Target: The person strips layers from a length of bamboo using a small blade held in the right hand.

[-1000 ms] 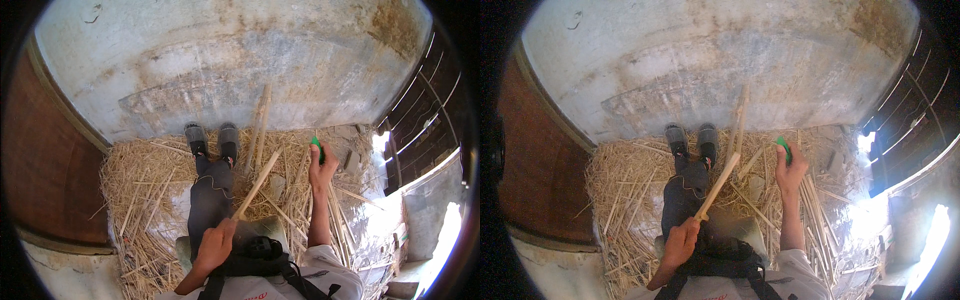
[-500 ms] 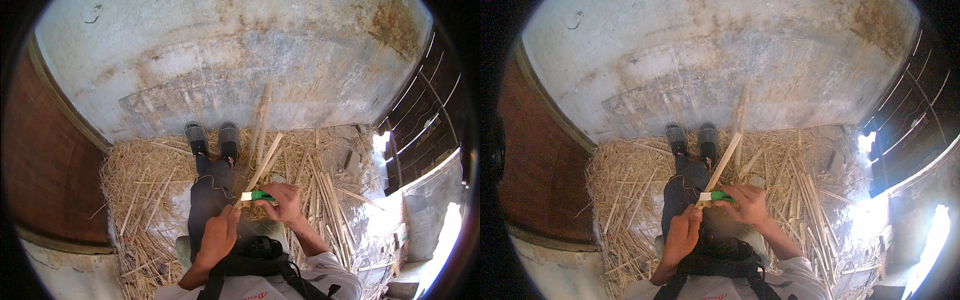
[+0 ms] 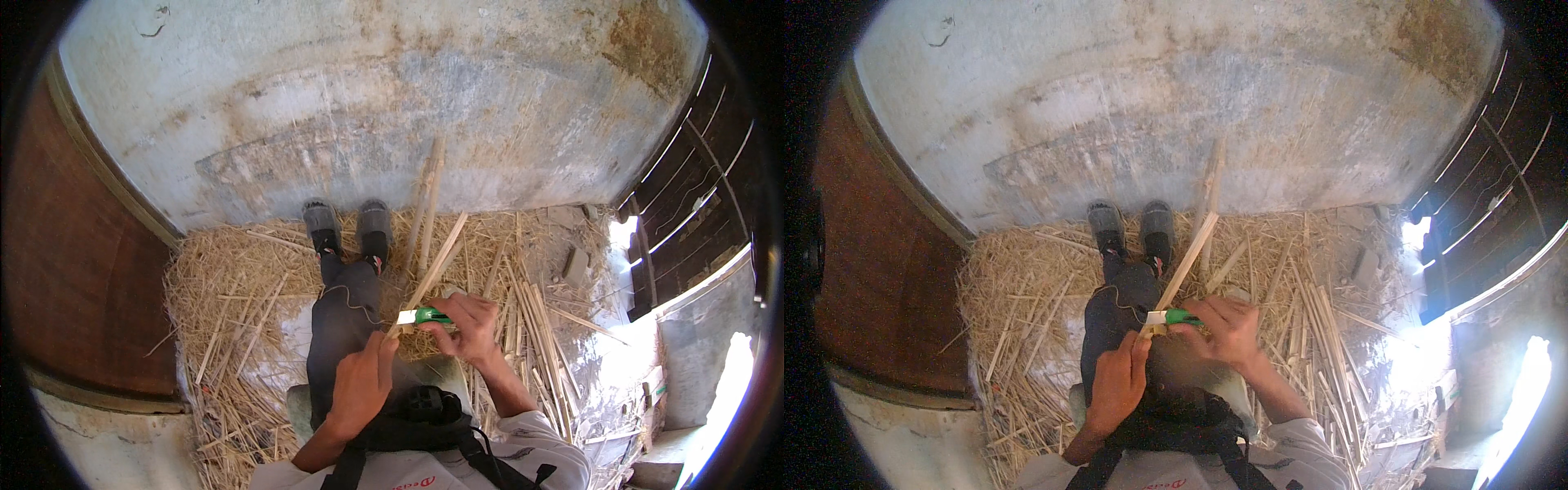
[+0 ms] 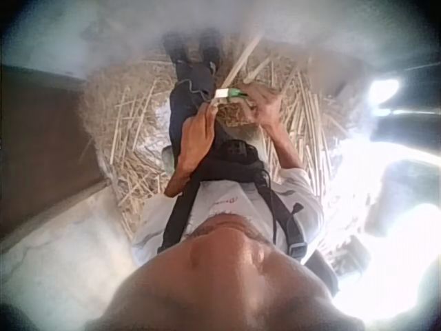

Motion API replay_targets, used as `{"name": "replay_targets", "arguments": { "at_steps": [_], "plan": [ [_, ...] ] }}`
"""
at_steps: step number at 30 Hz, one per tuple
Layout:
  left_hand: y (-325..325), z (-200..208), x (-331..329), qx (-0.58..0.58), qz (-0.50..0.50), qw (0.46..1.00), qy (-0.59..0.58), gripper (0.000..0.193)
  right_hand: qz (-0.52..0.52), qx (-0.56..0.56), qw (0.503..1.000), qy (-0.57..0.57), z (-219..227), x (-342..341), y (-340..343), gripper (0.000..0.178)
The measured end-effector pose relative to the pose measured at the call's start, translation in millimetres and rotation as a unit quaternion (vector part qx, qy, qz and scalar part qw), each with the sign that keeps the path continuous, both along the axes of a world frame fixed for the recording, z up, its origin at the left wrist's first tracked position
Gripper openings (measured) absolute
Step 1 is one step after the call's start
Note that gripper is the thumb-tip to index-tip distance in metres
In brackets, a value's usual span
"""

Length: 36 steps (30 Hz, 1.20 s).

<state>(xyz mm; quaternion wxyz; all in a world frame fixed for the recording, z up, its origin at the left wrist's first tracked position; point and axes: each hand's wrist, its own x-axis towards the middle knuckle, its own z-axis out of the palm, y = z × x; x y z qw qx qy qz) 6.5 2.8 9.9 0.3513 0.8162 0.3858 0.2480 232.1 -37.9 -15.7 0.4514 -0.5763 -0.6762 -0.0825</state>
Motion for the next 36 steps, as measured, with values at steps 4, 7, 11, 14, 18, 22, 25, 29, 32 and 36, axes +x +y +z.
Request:
{"name": "replay_targets", "arguments": {
  "at_steps": [4, 7, 11, 14, 18, 22, 25, 29, 32, 36],
  "plan": [
    [-1, 3, -2, -0.011, -0.001, 1.000, 0.022, 0.022, -0.032, 0.014, 0.999, 0.013, -3, 12, 3, 0.028],
    [-6, -3, -9, -0.037, -0.015, 0.998, 0.042, 0.022, -0.117, 0.033, 0.992, 0.039, -3, 38, 6, 0.025],
    [-14, -7, -22, -0.080, -0.049, 0.993, 0.072, 0.024, -0.282, 0.080, 0.949, 0.114, -13, 103, 12, 0.026],
    [-10, -9, -22, -0.096, -0.051, 0.993, 0.036, 0.025, -0.243, 0.028, 0.951, 0.191, -5, 105, 2, 0.036],
    [0, -10, -16, -0.105, -0.030, 0.994, -0.012, 0.028, -0.105, -0.034, 0.984, 0.138, -12, 55, -7, 0.031],
    [6, -9, -9, -0.120, -0.046, 0.988, -0.084, 0.042, 0.020, -0.047, 0.997, 0.064, -18, 19, -10, 0.034],
    [4, -2, -4, -0.108, -0.047, 0.990, -0.076, 0.042, 0.045, -0.044, 0.997, 0.049, -13, 6, -10, 0.035],
    [2, -1, 1, -0.042, -0.035, 0.998, -0.027, 0.030, 0.025, -0.029, 0.999, 0.021, -6, 4, -8, 0.035],
    [0, 0, 2, -0.015, -0.021, 1.000, -0.016, 0.024, 0.010, -0.021, 1.000, 0.007, -2, 3, -7, 0.035],
    [0, -3, 0, -0.006, -0.019, 1.000, -0.017, 0.021, -0.002, -0.011, 1.000, -0.006, -2, 4, -5, 0.034]
  ]
}}
